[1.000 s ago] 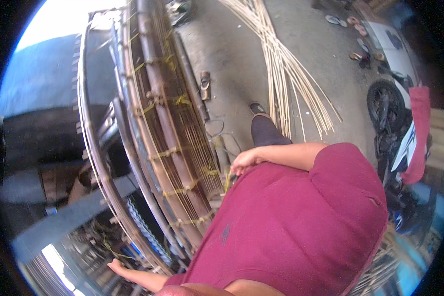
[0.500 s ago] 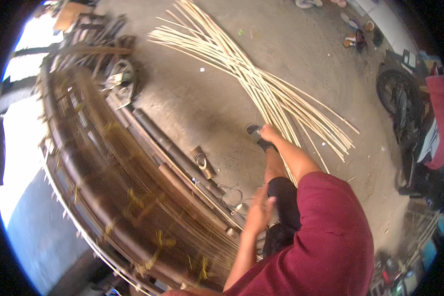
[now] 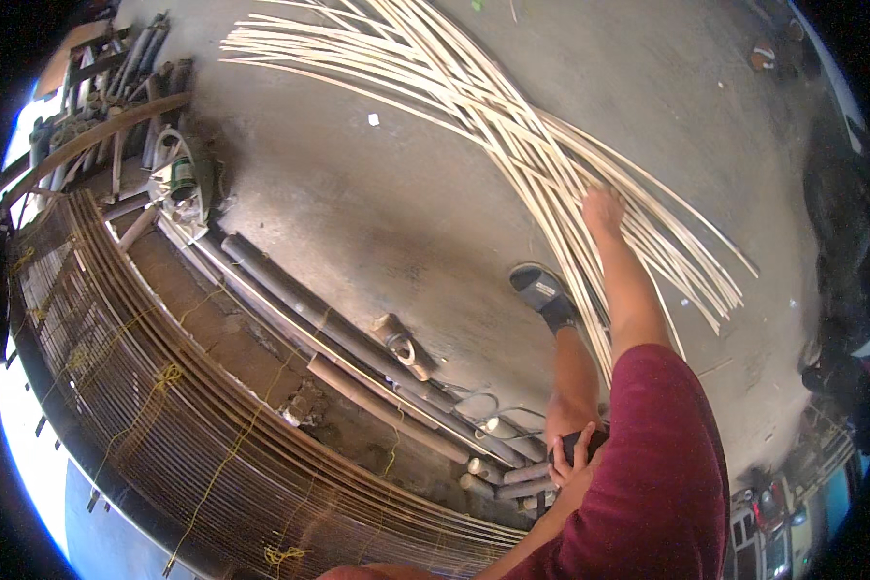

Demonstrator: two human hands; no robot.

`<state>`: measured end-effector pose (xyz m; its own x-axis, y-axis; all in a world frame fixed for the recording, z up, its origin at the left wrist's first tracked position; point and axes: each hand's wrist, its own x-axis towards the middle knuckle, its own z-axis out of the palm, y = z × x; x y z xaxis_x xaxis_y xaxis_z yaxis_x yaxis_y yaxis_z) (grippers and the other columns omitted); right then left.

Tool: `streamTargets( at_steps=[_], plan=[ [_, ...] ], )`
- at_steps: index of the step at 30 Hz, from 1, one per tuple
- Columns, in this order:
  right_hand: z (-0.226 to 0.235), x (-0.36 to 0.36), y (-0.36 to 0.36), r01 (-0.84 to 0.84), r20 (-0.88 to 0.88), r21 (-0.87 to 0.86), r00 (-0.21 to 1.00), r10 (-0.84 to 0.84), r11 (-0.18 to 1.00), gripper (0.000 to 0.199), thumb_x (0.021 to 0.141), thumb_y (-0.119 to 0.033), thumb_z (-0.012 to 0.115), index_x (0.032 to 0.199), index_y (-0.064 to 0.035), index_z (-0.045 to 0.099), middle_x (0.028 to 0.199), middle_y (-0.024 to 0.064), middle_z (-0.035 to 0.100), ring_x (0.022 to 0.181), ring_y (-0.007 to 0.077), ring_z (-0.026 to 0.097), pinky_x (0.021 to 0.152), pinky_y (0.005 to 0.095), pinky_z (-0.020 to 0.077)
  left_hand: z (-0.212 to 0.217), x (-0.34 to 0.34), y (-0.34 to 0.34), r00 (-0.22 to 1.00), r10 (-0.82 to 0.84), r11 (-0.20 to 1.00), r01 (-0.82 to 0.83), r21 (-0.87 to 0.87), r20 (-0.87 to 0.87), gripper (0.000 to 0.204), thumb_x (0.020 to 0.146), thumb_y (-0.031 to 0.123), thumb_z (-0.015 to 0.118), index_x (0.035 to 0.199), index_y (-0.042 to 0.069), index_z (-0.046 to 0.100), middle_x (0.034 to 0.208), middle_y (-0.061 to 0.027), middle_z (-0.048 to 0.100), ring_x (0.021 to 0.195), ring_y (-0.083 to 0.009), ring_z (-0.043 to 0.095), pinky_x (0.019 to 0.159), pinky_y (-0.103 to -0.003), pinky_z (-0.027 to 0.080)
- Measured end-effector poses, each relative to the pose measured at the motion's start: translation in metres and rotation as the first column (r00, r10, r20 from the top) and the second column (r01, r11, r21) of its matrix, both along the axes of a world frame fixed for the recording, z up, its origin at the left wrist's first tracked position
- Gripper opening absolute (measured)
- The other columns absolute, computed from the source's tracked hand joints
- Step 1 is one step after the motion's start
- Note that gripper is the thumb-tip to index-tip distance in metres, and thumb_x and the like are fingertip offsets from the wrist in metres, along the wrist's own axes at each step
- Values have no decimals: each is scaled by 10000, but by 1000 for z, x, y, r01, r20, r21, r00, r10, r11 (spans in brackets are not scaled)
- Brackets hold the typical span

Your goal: The person ties thin bamboo sticks to a curved bamboo frame using yellow string. They wrap the string around the sticks and frame, then tie knots to secure them in place. The process is repeated for multiple sticks along the frame.

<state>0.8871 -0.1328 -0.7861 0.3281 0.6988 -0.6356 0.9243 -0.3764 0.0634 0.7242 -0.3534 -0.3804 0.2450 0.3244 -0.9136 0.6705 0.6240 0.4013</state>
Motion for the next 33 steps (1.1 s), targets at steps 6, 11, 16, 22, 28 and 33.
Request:
streamTargets(
  at_steps=[6,11,16,22,28,33],
  plan=[
    [97,-13,-20,450,-489,473,849,-200,757,268,935,-283,571,1079,-57,561,997,211,638,931,407,626,779,478,491,6,-2,-30,981,140,982,-155,106,136,552,952,446,515,1394,118,466,1501,-214,338,1389,-449,267,1098,-572,241],
    [284,-45,7,665,-691,481,689,-220,572,278,932,-283,632,988,-24,549,883,176,663,824,354,653,732,424,491,18,-15,-61,964,213,918,-253,306,159,509,976,386,527,1337,27,524,1328,-198,567,1288,-288,508,1083,-360,369],
    [453,-84,62,589,-706,639,705,72,495,234,1005,-247,523,963,-18,538,757,129,626,695,201,612,639,341,476,98,-64,-34,834,550,813,-547,200,47,490,968,393,538,1296,29,564,1267,-217,606,1183,-334,587,1004,-384,449],
    [631,-229,136,628,-789,591,320,524,506,316,1044,-308,423,896,-47,519,658,34,445,616,141,460,552,306,408,189,-155,23,732,679,469,-484,739,48,448,955,312,564,1260,-15,580,1241,-232,612,1175,-357,584,1001,-408,451],
    [793,-396,28,209,-852,-58,-520,61,976,275,1052,-342,432,867,-155,513,673,-80,424,561,16,383,461,185,340,365,-233,46,556,826,33,-212,977,93,393,979,171,511,1323,-20,511,1192,-250,624,1077,-409,600,938,-453,462],
    [855,-447,-128,-157,-794,-200,-553,-254,967,286,1051,-342,418,939,-87,481,697,20,528,568,91,522,491,240,462,468,-235,-44,105,992,-42,-299,953,77,287,992,186,482,1161,-12,602,1062,-230,659,936,-372,642,843,-414,485]
  ],
)
